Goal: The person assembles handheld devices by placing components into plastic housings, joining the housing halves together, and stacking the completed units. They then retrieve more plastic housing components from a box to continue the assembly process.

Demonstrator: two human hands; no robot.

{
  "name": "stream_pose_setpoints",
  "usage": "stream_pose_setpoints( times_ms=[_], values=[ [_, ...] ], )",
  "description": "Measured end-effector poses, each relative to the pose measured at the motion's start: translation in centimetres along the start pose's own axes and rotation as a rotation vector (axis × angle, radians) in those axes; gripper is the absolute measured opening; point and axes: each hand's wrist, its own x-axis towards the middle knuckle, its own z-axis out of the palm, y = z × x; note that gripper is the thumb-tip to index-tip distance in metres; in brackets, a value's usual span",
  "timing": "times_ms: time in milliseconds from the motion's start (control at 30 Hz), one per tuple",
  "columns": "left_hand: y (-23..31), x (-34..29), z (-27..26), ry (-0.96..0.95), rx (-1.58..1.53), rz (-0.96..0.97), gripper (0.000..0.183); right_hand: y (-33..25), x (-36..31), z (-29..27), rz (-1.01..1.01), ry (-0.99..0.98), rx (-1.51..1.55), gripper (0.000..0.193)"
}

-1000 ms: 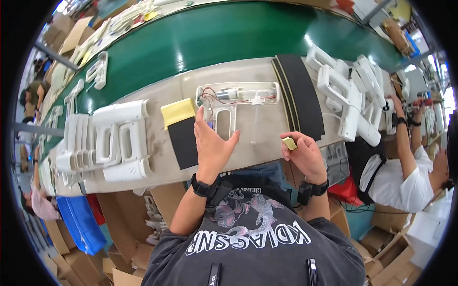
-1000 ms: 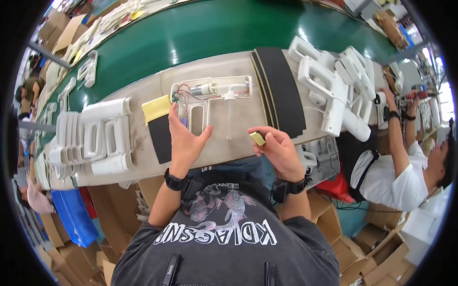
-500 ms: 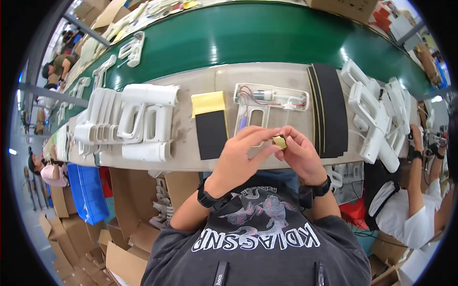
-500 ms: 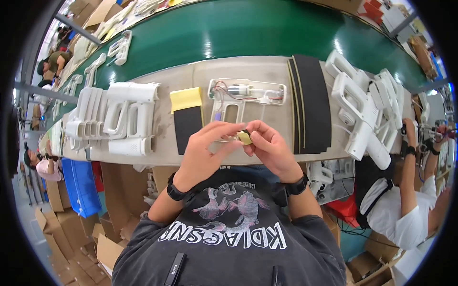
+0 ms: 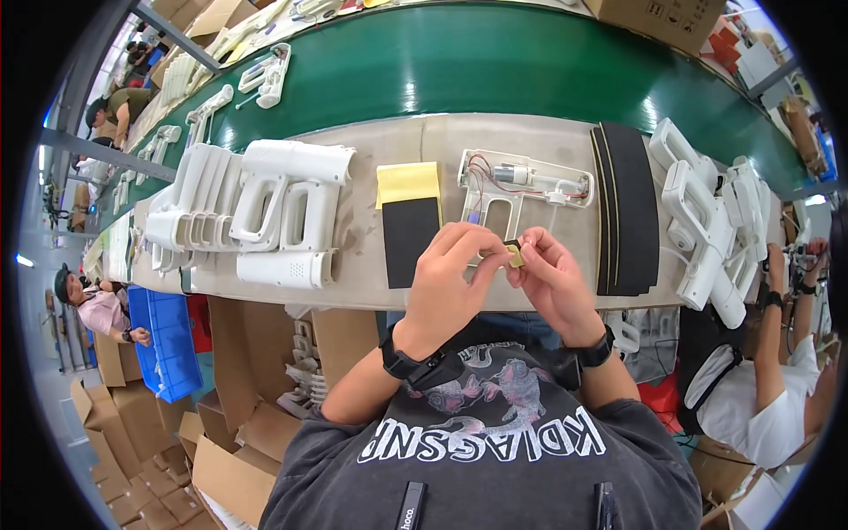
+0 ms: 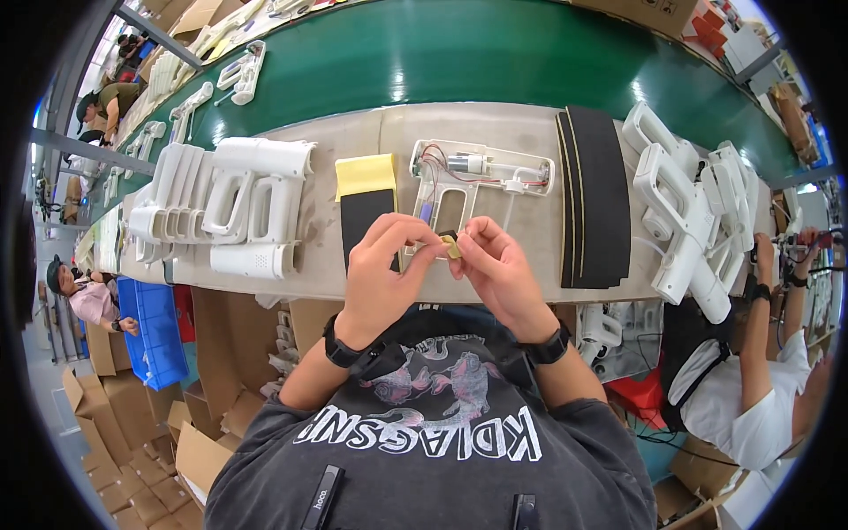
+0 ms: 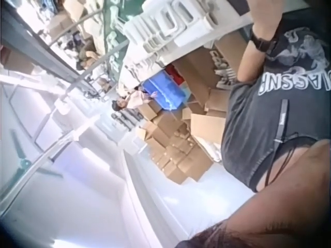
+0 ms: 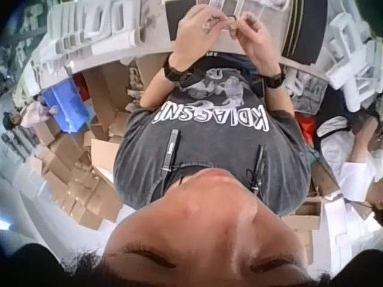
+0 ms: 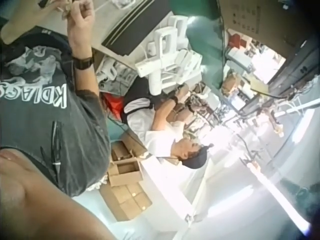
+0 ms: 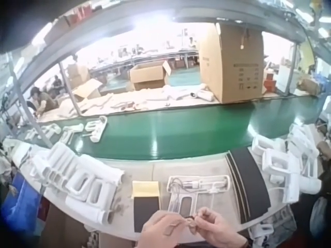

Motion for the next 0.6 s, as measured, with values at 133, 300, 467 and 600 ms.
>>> stream_pose_setpoints(
  times_ms=[133, 300, 467, 600],
  values=[
    [-0.4, -0.2, -0.3, -0.043, 0.015, 0.035, 0.015, 0.0, 0.4, -0.4, 0.006, 0.003, 0.013, 0.013],
    [-0.7, 0.0, -0.8, 0.013, -0.101, -0.071, 0.015, -0.7, 0.4, -0.1, 0.034, -0.037, -0.034, 0.017],
    [-2.1, -0.4, -1.4, -0.069, -0.102, -0.026, 0.019, -0.8, 1.0, 0.5, 0.040, -0.058, -0.201, 0.021],
    [-2.5, -0.8, -1.1, -0.073, -0.070, 0.047, 0.019, 0.2, 0.5, 0.5, 0.045, -0.041, -0.202, 0.020]
  ],
)
